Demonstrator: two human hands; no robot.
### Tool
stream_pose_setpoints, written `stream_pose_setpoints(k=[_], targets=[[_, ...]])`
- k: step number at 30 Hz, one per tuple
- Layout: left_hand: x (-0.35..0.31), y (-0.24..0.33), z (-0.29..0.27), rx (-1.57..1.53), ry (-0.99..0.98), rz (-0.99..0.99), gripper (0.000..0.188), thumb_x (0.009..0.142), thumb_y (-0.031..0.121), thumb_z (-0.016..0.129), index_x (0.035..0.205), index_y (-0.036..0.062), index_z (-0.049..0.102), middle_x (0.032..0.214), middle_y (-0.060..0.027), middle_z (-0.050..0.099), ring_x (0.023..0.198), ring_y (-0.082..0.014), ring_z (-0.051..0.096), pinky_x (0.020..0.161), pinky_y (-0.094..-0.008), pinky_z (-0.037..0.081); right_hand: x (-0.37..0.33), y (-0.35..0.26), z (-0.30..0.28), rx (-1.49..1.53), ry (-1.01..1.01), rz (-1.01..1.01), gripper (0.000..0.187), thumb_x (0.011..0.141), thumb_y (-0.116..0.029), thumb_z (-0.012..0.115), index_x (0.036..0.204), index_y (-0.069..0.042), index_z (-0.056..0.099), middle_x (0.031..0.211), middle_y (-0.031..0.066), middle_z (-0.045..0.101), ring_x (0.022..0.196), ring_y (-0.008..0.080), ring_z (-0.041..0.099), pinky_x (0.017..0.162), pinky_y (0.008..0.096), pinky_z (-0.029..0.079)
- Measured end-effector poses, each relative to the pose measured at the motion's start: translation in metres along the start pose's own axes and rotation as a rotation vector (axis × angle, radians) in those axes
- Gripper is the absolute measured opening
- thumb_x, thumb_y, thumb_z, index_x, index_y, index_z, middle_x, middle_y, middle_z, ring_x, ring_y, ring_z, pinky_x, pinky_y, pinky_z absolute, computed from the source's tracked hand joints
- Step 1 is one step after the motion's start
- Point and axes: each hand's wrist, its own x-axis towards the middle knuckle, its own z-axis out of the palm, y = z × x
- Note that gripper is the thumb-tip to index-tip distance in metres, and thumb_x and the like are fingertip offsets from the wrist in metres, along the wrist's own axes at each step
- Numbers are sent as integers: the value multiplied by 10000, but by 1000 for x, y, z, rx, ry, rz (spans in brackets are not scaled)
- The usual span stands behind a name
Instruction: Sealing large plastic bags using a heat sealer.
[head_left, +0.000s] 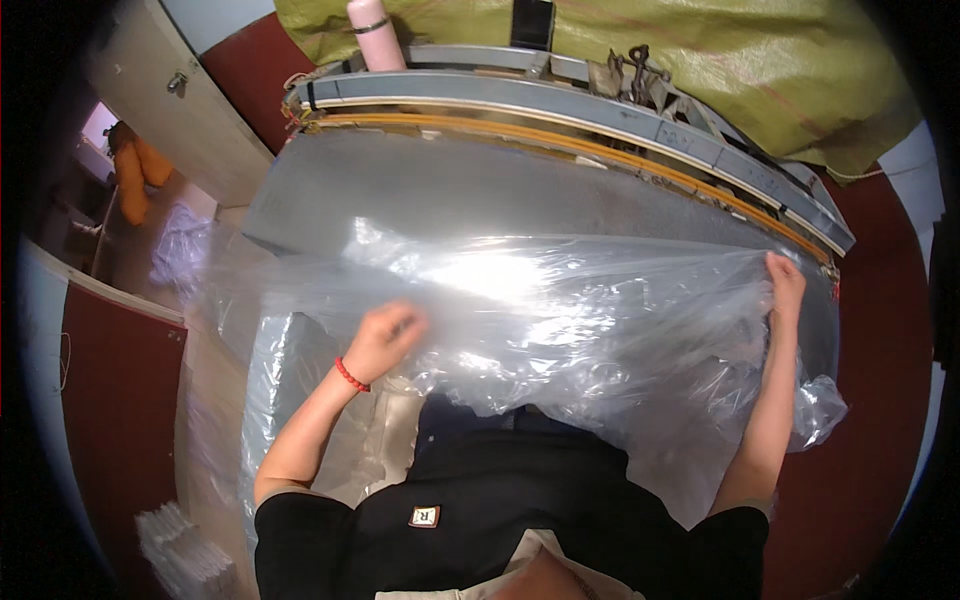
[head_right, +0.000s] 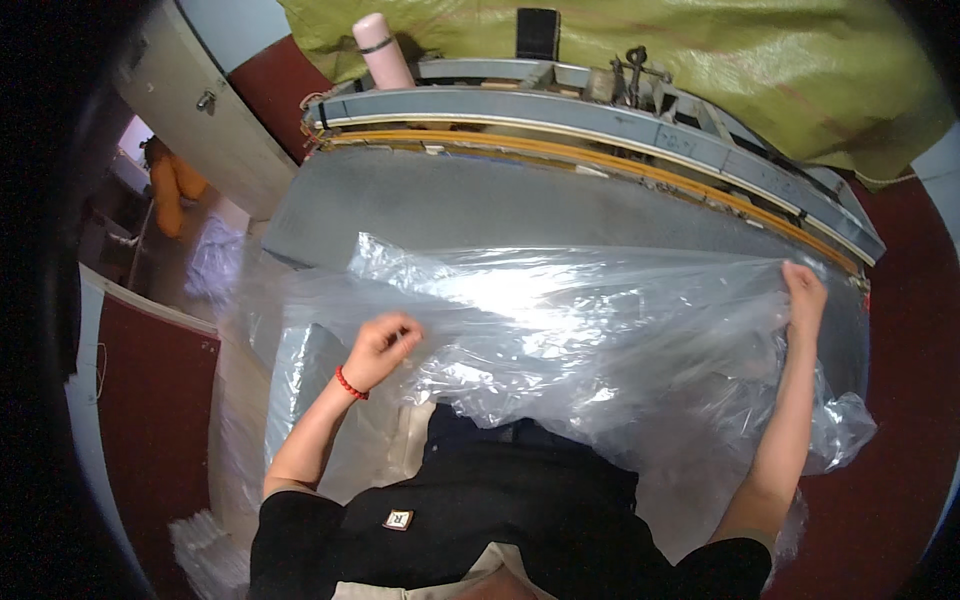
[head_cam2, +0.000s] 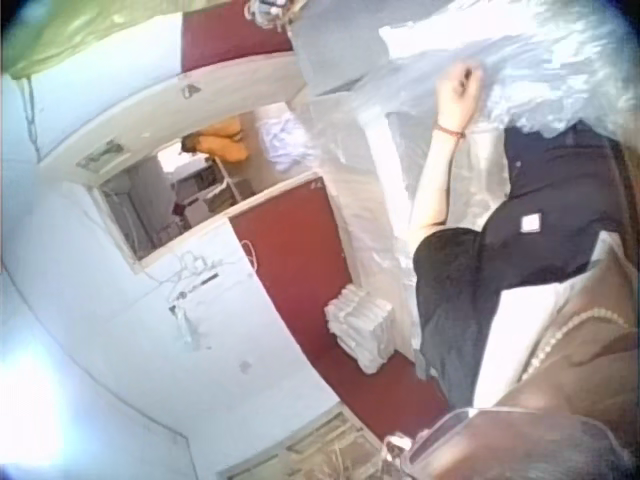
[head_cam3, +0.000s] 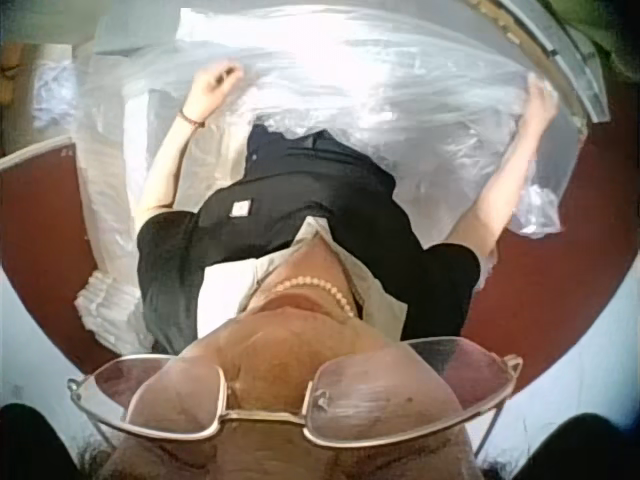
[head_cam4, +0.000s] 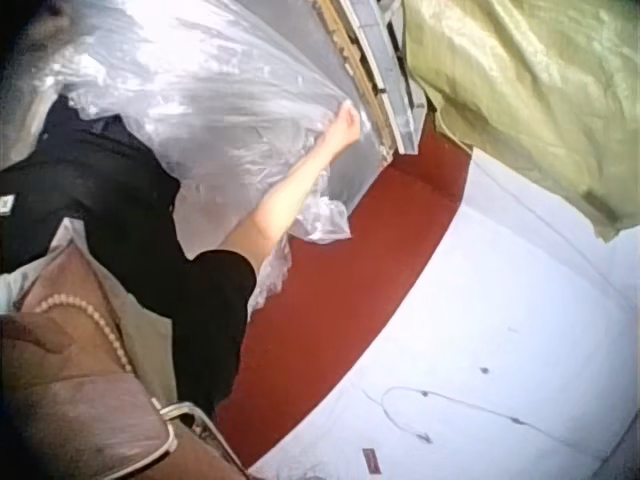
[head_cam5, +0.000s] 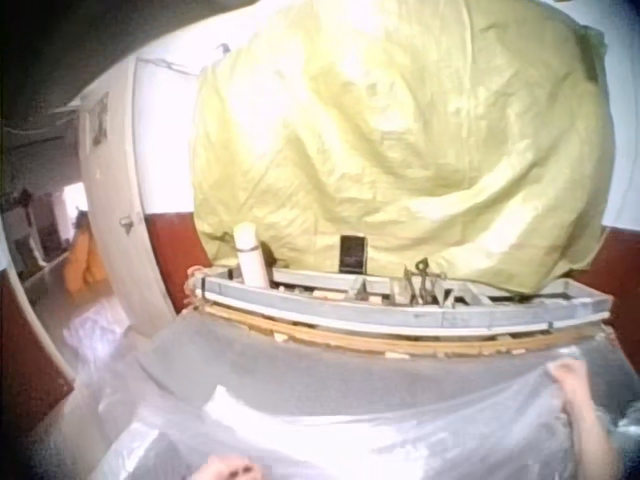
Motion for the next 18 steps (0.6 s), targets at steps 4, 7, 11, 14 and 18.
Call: stream_pose_setpoints(k=[4,7,11,14,18], targets=[[31,34,7,282,322,428,217,692,129,645,864,35,551,866,-59,553,756,-201,512,669,-303,400,0,14,-54,19,52,20,162,776,-175,609,791,-14,608,728,-18,567,671,56,481,632,177,361],[41,39,19,488,98,604,257,684,149,636,895,41,538,922,-46,538,817,-226,498,697,-337,387,-5,6,-64,126,106,26,153,789,-169,599,806,-18,608,754,-17,564,694,55,479,647,180,361],[40,22,23,741,48,607,140,722,87,590,847,42,546,837,-51,553,757,-225,510,687,-332,396,-9,5,-87,84,114,-11,170,785,-174,604,833,-11,607,789,-13,567,730,61,484,680,184,365],[33,30,15,249,87,412,112,720,36,588,826,38,552,760,-63,557,677,-216,523,625,-303,414,-10,13,-112,17,165,-12,183,782,-176,606,858,-10,606,807,-6,570,743,67,489,697,187,369],[6,69,10,-279,-418,7,97,713,12,584,805,34,562,707,-77,561,637,-214,550,582,-296,434,-13,39,-174,-124,308,14,217,781,-189,604,901,-9,607,834,10,581,771,85,509,713,207,391]])
